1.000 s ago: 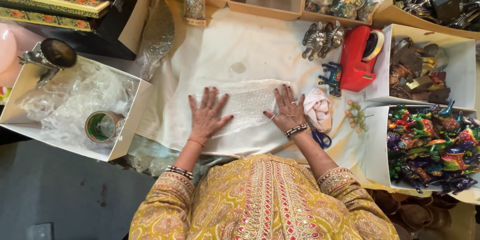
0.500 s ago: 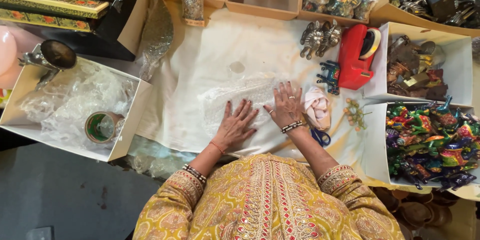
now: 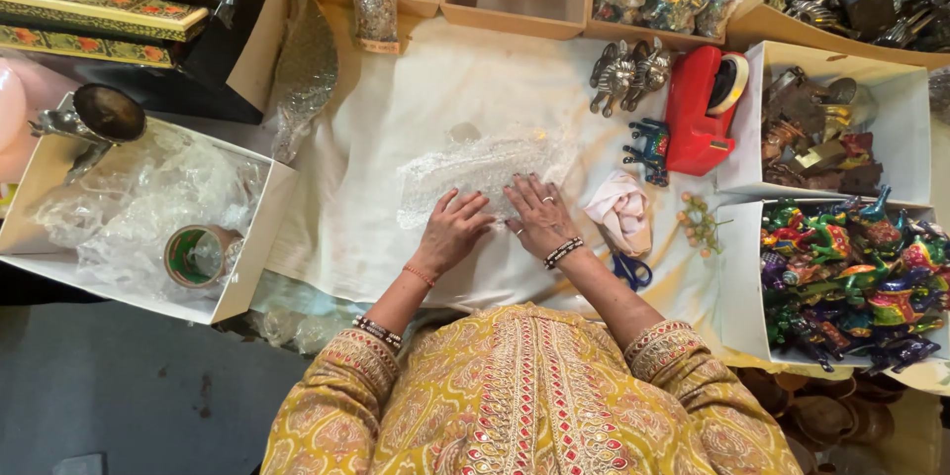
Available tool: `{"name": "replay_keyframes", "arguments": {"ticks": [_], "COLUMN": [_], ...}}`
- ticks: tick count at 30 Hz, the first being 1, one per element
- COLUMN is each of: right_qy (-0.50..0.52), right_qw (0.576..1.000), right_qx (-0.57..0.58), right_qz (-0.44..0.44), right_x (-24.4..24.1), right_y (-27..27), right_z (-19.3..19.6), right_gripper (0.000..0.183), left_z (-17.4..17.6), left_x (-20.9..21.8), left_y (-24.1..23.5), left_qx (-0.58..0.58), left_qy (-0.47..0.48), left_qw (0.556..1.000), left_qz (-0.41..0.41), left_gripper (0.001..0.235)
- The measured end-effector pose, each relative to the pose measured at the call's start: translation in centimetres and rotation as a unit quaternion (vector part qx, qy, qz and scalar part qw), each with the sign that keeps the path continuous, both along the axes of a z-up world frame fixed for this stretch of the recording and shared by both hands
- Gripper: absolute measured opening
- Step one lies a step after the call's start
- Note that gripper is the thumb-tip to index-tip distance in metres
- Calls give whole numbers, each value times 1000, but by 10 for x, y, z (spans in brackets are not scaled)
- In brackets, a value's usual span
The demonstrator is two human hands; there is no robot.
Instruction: The person wipes a small blue animal figurine with a cloth and then wraps a silver-colored elephant figurine in bubble wrap and foil on a white table surface surrounded by various decorative items.
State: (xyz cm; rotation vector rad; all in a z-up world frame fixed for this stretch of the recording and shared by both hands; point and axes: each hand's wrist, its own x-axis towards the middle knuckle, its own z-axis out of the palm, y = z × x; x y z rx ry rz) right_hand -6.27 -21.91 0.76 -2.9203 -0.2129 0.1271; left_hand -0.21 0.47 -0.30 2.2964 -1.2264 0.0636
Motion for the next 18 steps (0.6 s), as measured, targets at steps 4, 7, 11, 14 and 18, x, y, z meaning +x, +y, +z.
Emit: {"name": "replay_keyframes", "arguments": {"ticks": [4,7,11,14,18], "right_qy": [24,45,63,77,85], "right_qw": [1000,999,998,997,996], "right_qx": [-9,-24,-21,-16,-12], "right_qz": [7,10,-1,-16,-21], "right_x": [2,3,4,7,8], "right_y": [-2,-2,1,4,3], "right_z": [0,-1,5,11,7], "right_gripper": [67,68,73,75,75], "left_z": [8,11,21,24,15], "left_x": [-10,-17,-20,-20,-19], "left_y": [11,18,28,36,45], "left_qx": [-27,-43,-42,-32,-34], "left_qy": [1,-22,-46,-46,-30], "left_qw": [1000,998,998,998,999], "left_qz": [-1,-28,-28,-31,-29], "left_gripper": [9,8,9,8,8]}}
